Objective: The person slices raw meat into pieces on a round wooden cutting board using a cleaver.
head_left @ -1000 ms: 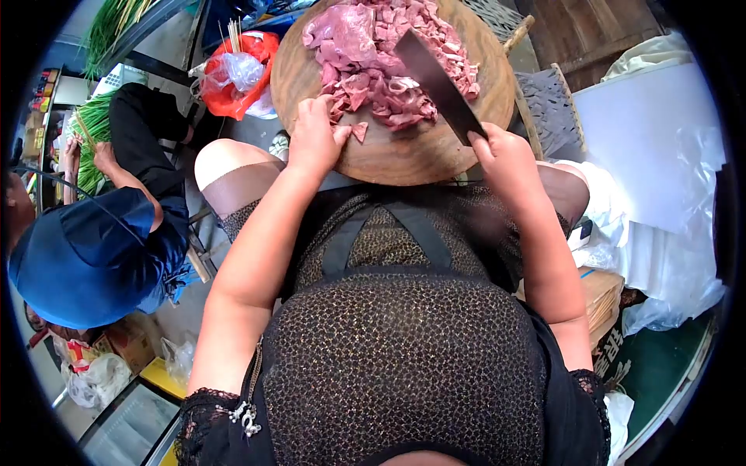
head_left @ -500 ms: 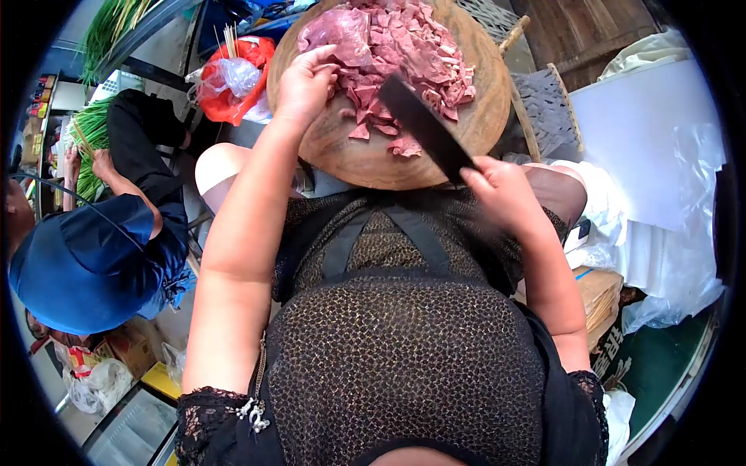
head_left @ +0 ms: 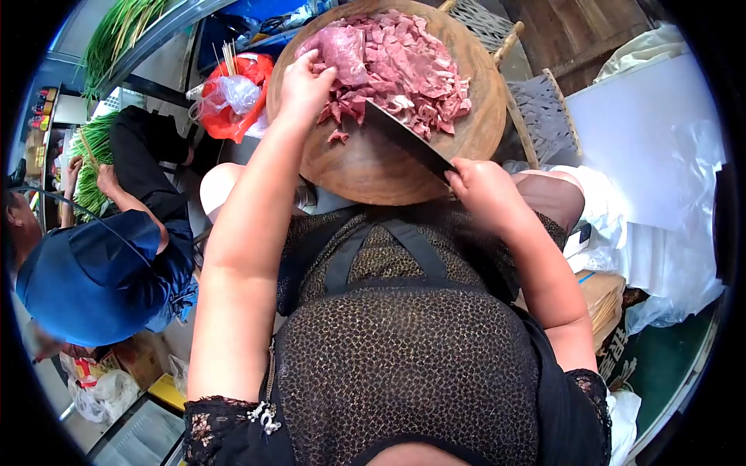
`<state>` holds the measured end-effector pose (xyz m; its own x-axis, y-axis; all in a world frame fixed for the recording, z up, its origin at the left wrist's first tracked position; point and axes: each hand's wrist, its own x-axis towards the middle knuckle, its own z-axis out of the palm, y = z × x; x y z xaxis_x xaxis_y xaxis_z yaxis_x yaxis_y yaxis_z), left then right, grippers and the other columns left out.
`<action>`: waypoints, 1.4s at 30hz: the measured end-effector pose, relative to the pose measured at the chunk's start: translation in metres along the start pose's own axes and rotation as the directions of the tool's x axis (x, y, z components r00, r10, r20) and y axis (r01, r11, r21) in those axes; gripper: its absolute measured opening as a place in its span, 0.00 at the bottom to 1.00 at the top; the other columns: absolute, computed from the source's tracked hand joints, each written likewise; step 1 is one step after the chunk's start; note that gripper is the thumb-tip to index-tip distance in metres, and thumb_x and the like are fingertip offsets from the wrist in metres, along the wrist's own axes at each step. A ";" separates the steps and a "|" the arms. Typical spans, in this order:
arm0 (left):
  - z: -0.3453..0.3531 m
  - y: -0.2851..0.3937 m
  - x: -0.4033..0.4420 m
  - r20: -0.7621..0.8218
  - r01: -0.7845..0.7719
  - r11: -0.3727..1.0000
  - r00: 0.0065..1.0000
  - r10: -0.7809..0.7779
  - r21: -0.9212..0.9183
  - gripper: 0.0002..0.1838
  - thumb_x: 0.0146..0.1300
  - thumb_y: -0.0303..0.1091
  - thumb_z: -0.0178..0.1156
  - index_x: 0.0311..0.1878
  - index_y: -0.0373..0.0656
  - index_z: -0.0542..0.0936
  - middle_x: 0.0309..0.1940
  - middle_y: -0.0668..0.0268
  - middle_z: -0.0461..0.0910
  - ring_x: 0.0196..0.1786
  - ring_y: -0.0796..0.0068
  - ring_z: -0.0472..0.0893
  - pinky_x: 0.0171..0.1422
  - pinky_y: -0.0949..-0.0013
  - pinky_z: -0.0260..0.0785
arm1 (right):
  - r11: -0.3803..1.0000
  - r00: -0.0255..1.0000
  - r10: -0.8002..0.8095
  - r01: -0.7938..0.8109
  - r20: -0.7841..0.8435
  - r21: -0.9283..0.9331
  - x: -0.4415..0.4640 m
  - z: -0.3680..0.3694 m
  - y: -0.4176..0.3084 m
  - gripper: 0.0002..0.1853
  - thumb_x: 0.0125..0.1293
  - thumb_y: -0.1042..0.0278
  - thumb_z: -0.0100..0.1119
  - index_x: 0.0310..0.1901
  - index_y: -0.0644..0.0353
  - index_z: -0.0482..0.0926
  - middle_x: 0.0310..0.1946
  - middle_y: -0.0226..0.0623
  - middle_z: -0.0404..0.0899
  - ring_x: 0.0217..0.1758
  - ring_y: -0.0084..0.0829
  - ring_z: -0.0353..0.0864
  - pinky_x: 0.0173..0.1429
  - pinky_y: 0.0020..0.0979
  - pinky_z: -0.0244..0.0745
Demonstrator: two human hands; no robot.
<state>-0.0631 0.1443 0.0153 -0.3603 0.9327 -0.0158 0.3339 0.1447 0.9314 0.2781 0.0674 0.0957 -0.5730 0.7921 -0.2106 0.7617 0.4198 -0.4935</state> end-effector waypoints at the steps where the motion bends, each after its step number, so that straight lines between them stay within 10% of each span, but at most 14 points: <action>1: 0.008 0.013 0.005 -0.072 -0.001 0.961 0.997 0.022 0.275 0.37 0.59 0.43 0.69 0.69 0.37 0.72 0.60 0.52 0.79 0.61 0.65 0.79 0.64 0.65 0.72 | 1.000 1.000 0.004 -0.004 -0.003 -0.012 -0.002 0.002 -0.002 0.12 0.69 0.62 0.54 0.37 0.64 0.78 0.31 0.56 0.82 0.40 0.57 0.83 0.47 0.54 0.76; 4: 0.033 0.044 0.017 -0.175 0.112 0.769 0.985 0.000 0.629 0.57 0.47 0.63 0.74 0.73 0.34 0.65 0.68 0.45 0.72 0.69 0.51 0.73 0.75 0.57 0.64 | 0.999 1.000 -0.006 0.005 -0.024 -0.037 -0.003 0.010 -0.001 0.11 0.68 0.63 0.54 0.37 0.63 0.78 0.31 0.55 0.82 0.40 0.57 0.83 0.46 0.54 0.77; 10: 0.033 0.056 0.035 -0.155 0.242 0.760 0.970 -0.186 0.603 0.56 0.41 0.48 0.75 0.74 0.34 0.61 0.66 0.46 0.74 0.70 0.56 0.74 0.75 0.61 0.65 | 0.998 0.999 0.007 -0.010 -0.042 -0.064 -0.007 0.011 -0.003 0.10 0.67 0.65 0.54 0.37 0.63 0.78 0.31 0.55 0.83 0.39 0.56 0.83 0.45 0.53 0.78; 16: -0.012 0.027 0.045 0.038 0.198 0.974 0.980 -0.195 -0.113 0.53 0.45 0.32 0.69 0.75 0.27 0.56 0.43 0.54 0.82 0.36 0.67 0.82 0.38 0.66 0.75 | 0.999 0.999 0.006 -0.008 -0.036 -0.046 -0.006 0.006 0.001 0.10 0.67 0.64 0.56 0.36 0.63 0.79 0.31 0.55 0.83 0.39 0.56 0.84 0.46 0.52 0.78; 18: -0.035 0.030 0.033 0.095 0.171 0.932 0.984 -0.149 -0.320 0.45 0.47 0.26 0.66 0.71 0.28 0.62 0.28 0.66 0.78 0.18 0.78 0.69 0.21 0.73 0.60 | 0.996 0.998 0.001 -0.006 0.056 0.090 -0.004 -0.007 0.005 0.13 0.67 0.62 0.56 0.36 0.64 0.81 0.31 0.55 0.83 0.40 0.56 0.83 0.47 0.52 0.77; 20: -0.061 0.048 0.003 0.051 0.112 0.923 0.994 -0.100 -0.368 0.20 0.51 0.23 0.63 0.50 0.39 0.76 0.28 0.72 0.76 0.25 0.83 0.71 0.26 0.76 0.61 | 0.991 0.999 -0.009 0.002 0.051 0.132 -0.003 -0.016 -0.003 0.15 0.67 0.59 0.56 0.36 0.64 0.82 0.32 0.56 0.82 0.41 0.56 0.83 0.48 0.51 0.77; 26: -0.080 0.055 -0.061 -0.210 0.009 0.862 0.968 -0.134 -0.507 0.42 0.48 0.19 0.65 0.69 0.34 0.60 0.40 0.62 0.82 0.30 0.78 0.78 0.31 0.74 0.69 | 0.988 0.967 -0.128 0.104 0.219 0.114 0.048 0.003 -0.027 0.15 0.67 0.58 0.57 0.36 0.63 0.82 0.33 0.55 0.83 0.41 0.54 0.84 0.48 0.49 0.77; 30: -0.085 0.037 -0.093 -0.106 0.120 0.941 0.981 -0.161 -0.317 0.52 0.48 0.19 0.65 0.76 0.34 0.49 0.54 0.55 0.80 0.46 0.70 0.84 0.46 0.70 0.78 | 0.989 0.973 -0.002 -0.032 0.230 0.144 0.072 -0.001 -0.030 0.16 0.66 0.58 0.57 0.37 0.65 0.82 0.34 0.54 0.84 0.42 0.53 0.85 0.51 0.50 0.78; 32: -0.064 -0.001 -0.105 -0.142 -0.033 0.950 0.990 -0.012 -0.312 0.48 0.49 0.19 0.64 0.75 0.35 0.53 0.52 0.57 0.81 0.41 0.74 0.83 0.35 0.75 0.75 | 0.998 0.988 -0.056 0.052 0.146 0.033 0.080 -0.006 -0.013 0.15 0.65 0.59 0.56 0.38 0.65 0.82 0.35 0.54 0.84 0.43 0.53 0.85 0.51 0.50 0.78; 36: -0.013 -0.006 -0.141 0.072 0.129 0.961 0.991 -0.115 -0.246 0.54 0.47 0.30 0.72 0.75 0.30 0.52 0.65 0.47 0.71 0.65 0.57 0.76 0.70 0.59 0.69 | 0.997 0.999 -0.042 0.044 0.024 -0.067 0.078 -0.017 0.006 0.14 0.67 0.59 0.57 0.40 0.63 0.81 0.35 0.54 0.84 0.43 0.54 0.84 0.50 0.50 0.77; 42: 0.016 -0.009 -0.144 0.004 -0.166 0.849 0.982 0.189 0.502 0.46 0.47 0.39 0.70 0.69 0.33 0.63 0.56 0.42 0.78 0.61 0.40 0.77 0.68 0.52 0.70 | 0.998 0.998 0.044 -0.042 0.052 -0.035 0.055 -0.018 0.001 0.14 0.67 0.59 0.56 0.40 0.63 0.81 0.35 0.56 0.83 0.43 0.56 0.83 0.49 0.51 0.77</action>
<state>0.0001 0.0139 0.0031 -0.2868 0.9447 0.1592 0.7806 0.1342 0.6104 0.2528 0.1194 0.0987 -0.5541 0.7855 -0.2755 0.7952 0.4017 -0.4541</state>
